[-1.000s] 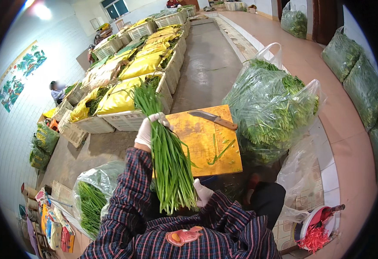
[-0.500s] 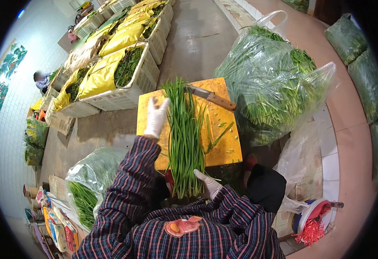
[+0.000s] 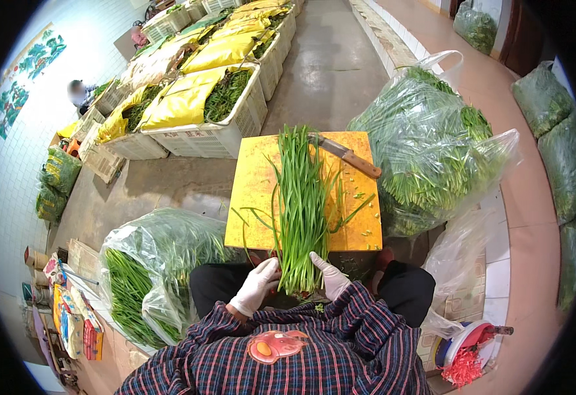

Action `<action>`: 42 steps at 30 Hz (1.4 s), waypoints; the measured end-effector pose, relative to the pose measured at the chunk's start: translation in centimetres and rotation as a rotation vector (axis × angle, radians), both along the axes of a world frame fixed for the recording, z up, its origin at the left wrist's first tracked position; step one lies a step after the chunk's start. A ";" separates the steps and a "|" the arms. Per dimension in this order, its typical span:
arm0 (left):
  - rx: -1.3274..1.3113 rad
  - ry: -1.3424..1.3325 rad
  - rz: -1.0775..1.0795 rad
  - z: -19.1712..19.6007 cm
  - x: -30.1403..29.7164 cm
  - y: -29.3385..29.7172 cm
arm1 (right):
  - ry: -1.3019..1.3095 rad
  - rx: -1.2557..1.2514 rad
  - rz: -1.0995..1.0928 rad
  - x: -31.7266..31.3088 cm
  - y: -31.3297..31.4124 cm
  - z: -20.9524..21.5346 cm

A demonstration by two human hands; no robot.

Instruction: The person trims green onions by hand, aligning them on a yellow cutting board and cutting the ends with a knife. Bundles are gathered, trimmed, and placed into a plastic bag.

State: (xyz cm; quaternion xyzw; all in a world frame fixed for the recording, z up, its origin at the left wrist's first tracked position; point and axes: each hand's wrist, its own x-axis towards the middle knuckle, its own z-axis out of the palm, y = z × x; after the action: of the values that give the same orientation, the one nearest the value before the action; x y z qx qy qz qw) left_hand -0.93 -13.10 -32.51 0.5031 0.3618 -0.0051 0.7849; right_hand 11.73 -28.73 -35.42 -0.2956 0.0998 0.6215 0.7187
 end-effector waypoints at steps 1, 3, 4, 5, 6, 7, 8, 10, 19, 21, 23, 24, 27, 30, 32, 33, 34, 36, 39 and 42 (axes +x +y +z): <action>-0.117 -0.035 -0.076 0.0 0.7 0.3 | -0.107 -0.064 0.045 0.0 0.4 0.5; -0.143 -0.168 -0.164 -3.1 1.7 0.5 | -0.521 -0.211 0.095 -0.5 1.0 0.6; -0.155 -0.172 -0.167 -2.6 2.3 0.0 | -0.821 -0.297 0.098 -1.2 1.4 0.9; -0.305 -0.196 -0.178 -1.8 2.3 -0.1 | -1.128 -0.478 0.235 -0.9 1.6 1.5; -0.356 -0.214 -0.153 -1.5 1.7 0.5 | -1.426 -0.638 0.392 -1.1 2.6 3.4; -0.423 -0.233 -0.136 -1.4 1.2 0.8 | -1.585 -0.783 0.556 -1.6 3.6 6.2; -0.496 -0.257 -0.127 -1.4 1.2 0.4 | -1.702 -0.904 0.667 -2.2 3.8 8.1; -0.499 -0.180 -0.091 -0.7 1.5 -0.7 | -1.810 -0.935 0.660 -2.9 3.7 7.0; -0.346 -0.131 -0.140 -3.2 1.5 -0.7 | -2.014 -0.755 1.226 -4.2 4.0 7.9; -0.544 -0.175 -0.096 -4.4 1.3 -0.1 | -1.832 -0.751 1.157 -3.2 3.4 9.4; -0.681 -0.189 -0.042 -3.7 0.7 -0.1 | -1.797 -0.561 0.705 -0.6 1.5 9.8; -0.735 -0.222 -0.067 -2.7 0.4 0.0 | -1.764 -0.541 0.423 1.2 0.3 8.7; -0.973 -0.436 -0.059 -1.6 0.4 0.3 | -1.932 -1.012 0.233 8.0 -1.0 6.6; -0.967 -0.499 -0.039 -0.1 0.6 0.6 | -1.840 -1.193 0.925 10.1 -0.5 7.6; -0.923 -0.514 -0.028 -0.4 0.4 1.4 | -1.891 -1.082 1.104 6.8 0.7 9.3; -0.920 -0.490 -0.026 -0.4 0.3 1.5 | -1.786 -1.073 1.258 5.4 0.9 10.0; -0.928 -0.467 -0.024 -0.8 0.4 1.4 | -1.779 -1.062 1.287 3.9 0.3 9.8; -0.918 -0.433 -0.025 -1.0 0.8 0.9 | -1.757 -1.094 1.295 1.9 -1.2 7.3; -0.950 -0.459 -0.047 -2.0 1.1 1.6 | -1.730 -1.026 1.024 0.3 -1.9 2.3; -0.869 -0.375 -0.049 -2.4 0.7 1.4 | -1.500 -0.714 0.482 -0.5 -1.6 0.5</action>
State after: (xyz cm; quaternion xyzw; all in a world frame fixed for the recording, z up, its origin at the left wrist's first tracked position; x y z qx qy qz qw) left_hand -0.24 -11.74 -34.89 0.1285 0.1661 -0.0835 0.9741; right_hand 11.28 -30.29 -34.90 -0.8489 -0.2770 0.3291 0.3072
